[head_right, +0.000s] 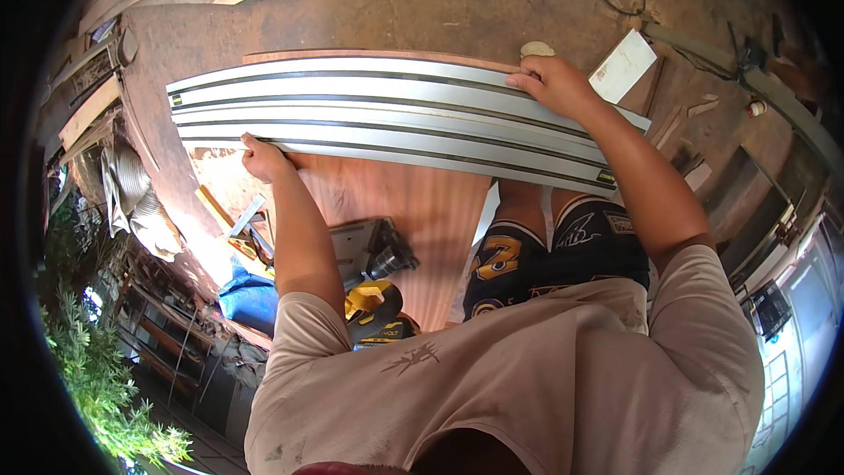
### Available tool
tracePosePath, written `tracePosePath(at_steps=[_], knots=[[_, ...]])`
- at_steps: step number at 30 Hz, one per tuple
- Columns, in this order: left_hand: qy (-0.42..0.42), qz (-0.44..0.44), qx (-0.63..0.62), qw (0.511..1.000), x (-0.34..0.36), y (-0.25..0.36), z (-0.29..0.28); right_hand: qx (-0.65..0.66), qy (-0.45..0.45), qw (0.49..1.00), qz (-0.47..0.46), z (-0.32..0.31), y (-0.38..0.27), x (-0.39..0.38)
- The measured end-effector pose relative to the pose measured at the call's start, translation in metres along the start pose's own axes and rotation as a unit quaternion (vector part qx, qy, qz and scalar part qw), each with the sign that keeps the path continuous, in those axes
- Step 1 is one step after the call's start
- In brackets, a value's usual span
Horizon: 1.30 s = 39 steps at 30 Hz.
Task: Saw a wooden board using a circular saw and a guide rail.
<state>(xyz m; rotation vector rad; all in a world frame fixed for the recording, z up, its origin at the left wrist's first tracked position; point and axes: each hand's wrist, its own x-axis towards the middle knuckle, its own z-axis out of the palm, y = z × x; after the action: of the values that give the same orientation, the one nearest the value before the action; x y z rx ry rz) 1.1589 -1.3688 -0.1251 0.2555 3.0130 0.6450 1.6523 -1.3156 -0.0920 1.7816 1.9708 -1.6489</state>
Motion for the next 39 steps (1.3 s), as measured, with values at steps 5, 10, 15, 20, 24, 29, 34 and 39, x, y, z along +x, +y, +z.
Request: tracePosePath(at_steps=[5, 10, 15, 20, 24, 29, 34, 39], knots=[[0.000, 0.003, 0.002, 1.000, 0.001, -0.002, 0.001, 0.018, 0.003, 1.000, -0.005, 0.000, 0.001, 0.001], [0.010, 0.007, 0.013, 1.000, 0.004, -0.005, 0.003, 0.010, 0.013, 1.000, -0.009, 0.003, 0.004, 0.001], [0.014, 0.011, 0.024, 1.000, 0.008, -0.008, 0.005, -0.009, 0.009, 1.000, -0.011, 0.003, 0.006, 0.002], [-0.001, 0.020, 0.004, 1.000, 0.008, -0.010, 0.006, -0.016, 0.020, 1.000, -0.016, 0.004, 0.008, -0.002], [0.014, 0.038, 0.009, 0.999, 0.006, -0.008, 0.005, -0.003, 0.029, 1.000, -0.006, 0.007, 0.009, -0.005], [-0.005, 0.024, -0.004, 1.000, 0.006, -0.007, 0.004, -0.006, 0.020, 1.000, -0.018, 0.005, 0.012, -0.002], [-0.016, 0.014, -0.022, 1.000, 0.006, -0.006, 0.004, -0.012, 0.005, 1.000, -0.021, 0.001, 0.012, 0.000], [-0.012, 0.010, -0.003, 1.000, 0.004, -0.004, 0.003, 0.014, 0.008, 0.999, -0.029, 0.001, 0.012, 0.001]])
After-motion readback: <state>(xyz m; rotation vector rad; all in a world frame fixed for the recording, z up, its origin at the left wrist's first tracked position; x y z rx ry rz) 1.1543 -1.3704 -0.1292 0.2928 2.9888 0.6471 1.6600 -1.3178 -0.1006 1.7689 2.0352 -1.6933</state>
